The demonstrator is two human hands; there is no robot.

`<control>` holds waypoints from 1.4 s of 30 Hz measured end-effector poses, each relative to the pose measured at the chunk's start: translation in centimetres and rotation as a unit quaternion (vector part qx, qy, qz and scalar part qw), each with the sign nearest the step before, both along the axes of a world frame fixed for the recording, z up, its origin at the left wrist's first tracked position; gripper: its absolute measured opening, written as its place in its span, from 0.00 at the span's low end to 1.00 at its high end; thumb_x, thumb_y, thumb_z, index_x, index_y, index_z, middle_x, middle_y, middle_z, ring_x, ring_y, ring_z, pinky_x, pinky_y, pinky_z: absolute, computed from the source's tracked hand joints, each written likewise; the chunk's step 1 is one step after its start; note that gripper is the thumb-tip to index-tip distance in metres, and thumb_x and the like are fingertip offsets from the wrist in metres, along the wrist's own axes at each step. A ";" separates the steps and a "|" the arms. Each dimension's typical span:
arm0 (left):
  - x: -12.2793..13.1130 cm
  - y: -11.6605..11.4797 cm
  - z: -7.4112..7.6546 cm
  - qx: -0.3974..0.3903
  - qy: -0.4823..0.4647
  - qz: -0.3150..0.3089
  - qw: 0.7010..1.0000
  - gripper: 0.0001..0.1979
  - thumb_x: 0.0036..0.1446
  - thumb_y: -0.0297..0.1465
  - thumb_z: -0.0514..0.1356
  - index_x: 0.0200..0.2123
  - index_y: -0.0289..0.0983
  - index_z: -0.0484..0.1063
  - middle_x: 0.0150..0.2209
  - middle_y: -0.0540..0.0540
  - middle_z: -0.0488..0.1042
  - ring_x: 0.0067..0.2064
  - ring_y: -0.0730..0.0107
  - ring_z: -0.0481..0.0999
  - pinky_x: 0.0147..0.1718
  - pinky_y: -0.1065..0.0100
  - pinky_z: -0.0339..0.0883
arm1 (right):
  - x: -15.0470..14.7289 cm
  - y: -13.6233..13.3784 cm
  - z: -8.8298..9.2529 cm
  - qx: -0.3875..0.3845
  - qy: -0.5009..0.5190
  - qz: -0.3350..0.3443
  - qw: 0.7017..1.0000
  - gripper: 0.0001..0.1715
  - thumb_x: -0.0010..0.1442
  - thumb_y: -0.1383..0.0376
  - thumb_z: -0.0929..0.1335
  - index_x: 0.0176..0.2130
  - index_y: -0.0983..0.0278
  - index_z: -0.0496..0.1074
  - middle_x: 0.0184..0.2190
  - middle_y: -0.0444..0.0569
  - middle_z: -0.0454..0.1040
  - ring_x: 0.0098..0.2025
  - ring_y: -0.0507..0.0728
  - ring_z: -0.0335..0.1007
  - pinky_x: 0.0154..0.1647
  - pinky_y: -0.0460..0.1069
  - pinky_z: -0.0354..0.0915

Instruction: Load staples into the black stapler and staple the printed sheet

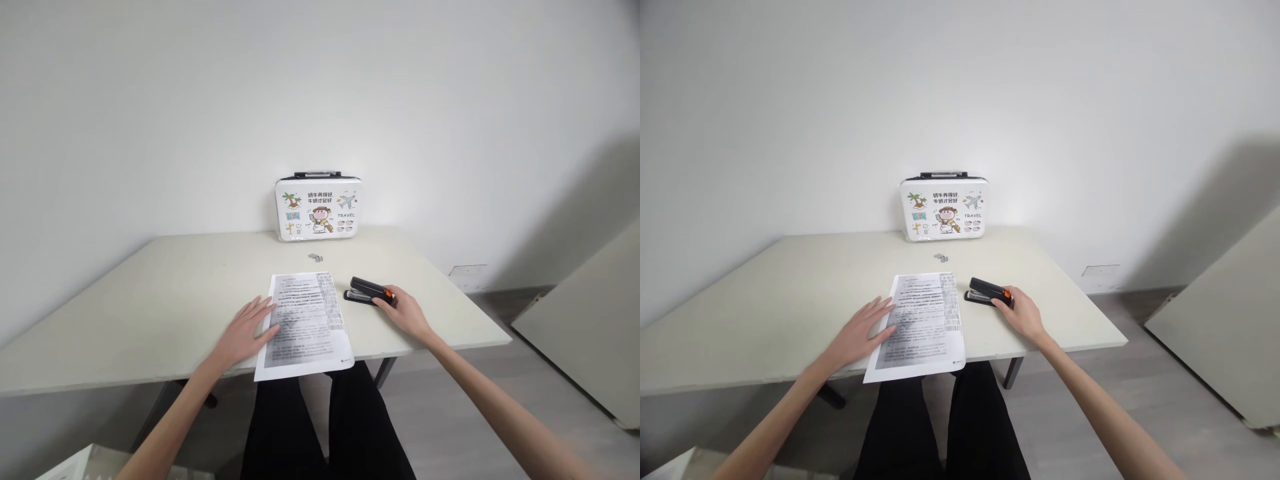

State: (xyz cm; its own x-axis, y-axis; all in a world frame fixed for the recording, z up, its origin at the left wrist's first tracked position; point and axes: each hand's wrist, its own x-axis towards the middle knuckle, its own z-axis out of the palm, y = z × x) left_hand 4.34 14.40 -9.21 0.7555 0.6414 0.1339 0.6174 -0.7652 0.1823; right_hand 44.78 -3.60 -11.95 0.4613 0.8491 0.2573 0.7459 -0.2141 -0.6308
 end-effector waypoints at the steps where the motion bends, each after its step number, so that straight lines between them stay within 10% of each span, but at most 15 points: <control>1: 0.0 0.0 0.0 0.001 -0.003 0.000 1.000 0.36 0.70 0.58 0.49 0.72 0.45 0.63 0.75 0.49 0.58 0.77 0.51 0.49 0.74 0.47 0.47 | 0.0 0.4 -0.1 0.000 -0.006 -0.005 1.000 0.26 0.67 0.44 0.64 0.51 0.58 0.72 0.42 0.52 0.81 0.36 0.63 0.76 0.37 0.56 0.69; 28: -0.4 0.6 -1.1 -0.014 -0.100 -0.027 0.995 0.29 0.67 0.53 0.58 0.66 0.50 0.72 0.70 0.51 0.67 0.74 0.49 0.58 0.73 0.47 0.49 | 0.8 6.8 -1.9 0.024 -0.037 -0.083 0.996 0.26 0.67 0.48 0.67 0.55 0.61 0.74 0.46 0.53 0.81 0.37 0.61 0.74 0.36 0.51 0.63; 37: -2.4 -2.0 -0.6 -0.009 -0.020 -0.106 0.994 0.32 0.72 0.50 0.55 0.75 0.55 0.54 0.75 0.54 0.55 0.77 0.54 0.50 0.75 0.49 0.42 | 0.6 5.9 -0.9 0.054 0.069 -0.095 0.992 0.27 0.60 0.44 0.69 0.48 0.60 0.77 0.38 0.50 0.81 0.33 0.59 0.72 0.38 0.52 0.64; 42: 0.5 -3.5 0.2 -0.017 0.017 -0.162 0.986 0.36 0.73 0.51 0.53 0.77 0.55 0.43 0.76 0.53 0.51 0.77 0.55 0.49 0.75 0.49 0.36 | 1.5 3.3 0.3 0.075 0.144 -0.127 0.979 0.33 0.60 0.38 0.67 0.47 0.61 0.77 0.26 0.44 0.74 0.27 0.57 0.66 0.30 0.50 0.61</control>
